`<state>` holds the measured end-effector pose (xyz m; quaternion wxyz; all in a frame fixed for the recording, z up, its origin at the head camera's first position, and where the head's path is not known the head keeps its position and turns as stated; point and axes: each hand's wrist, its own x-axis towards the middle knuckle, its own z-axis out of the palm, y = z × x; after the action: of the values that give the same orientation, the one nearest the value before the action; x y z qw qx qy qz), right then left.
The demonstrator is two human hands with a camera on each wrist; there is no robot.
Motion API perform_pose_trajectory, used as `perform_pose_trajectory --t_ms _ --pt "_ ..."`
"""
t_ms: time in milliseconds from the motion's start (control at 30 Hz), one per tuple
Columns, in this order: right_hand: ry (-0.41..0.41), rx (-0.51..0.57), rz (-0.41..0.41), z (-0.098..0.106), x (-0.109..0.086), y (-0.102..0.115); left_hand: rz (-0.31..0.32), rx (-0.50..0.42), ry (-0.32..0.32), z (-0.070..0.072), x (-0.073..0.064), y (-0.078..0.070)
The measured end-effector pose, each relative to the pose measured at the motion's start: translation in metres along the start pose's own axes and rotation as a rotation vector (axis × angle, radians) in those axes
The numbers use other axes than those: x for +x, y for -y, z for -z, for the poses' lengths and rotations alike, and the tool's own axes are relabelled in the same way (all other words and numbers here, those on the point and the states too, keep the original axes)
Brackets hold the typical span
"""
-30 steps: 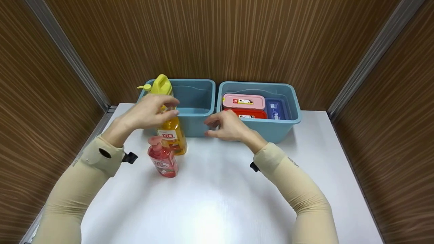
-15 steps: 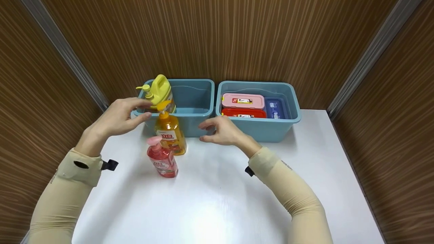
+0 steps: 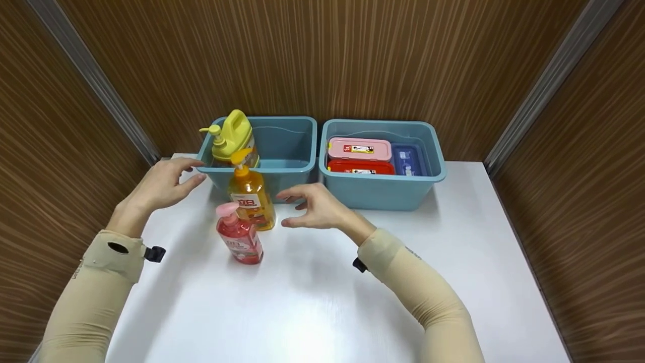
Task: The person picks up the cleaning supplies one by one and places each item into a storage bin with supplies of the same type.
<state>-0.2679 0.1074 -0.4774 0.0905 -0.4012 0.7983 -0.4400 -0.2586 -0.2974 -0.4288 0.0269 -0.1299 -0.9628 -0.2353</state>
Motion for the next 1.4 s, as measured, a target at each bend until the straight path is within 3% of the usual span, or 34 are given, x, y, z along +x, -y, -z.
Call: perform_pose_trajectory --t_ms 267,733,933,1400 --pt "-0.015 0.083 0.014 -0.024 0.001 -0.002 0.045 0.01 -0.086 -0.026 0.008 0.031" --pt "-0.07 0.162 -0.013 -0.059 0.013 0.001 0.106 0.111 -0.04 -0.061 0.038 0.054" --pt "-0.095 0.203 -0.02 -0.076 0.019 0.0 0.131 0.128 -0.008 -0.067 0.045 0.057" --pt "-0.162 0.278 0.025 -0.119 0.037 0.0 0.195 0.047 0.009 -0.074 0.055 0.052"
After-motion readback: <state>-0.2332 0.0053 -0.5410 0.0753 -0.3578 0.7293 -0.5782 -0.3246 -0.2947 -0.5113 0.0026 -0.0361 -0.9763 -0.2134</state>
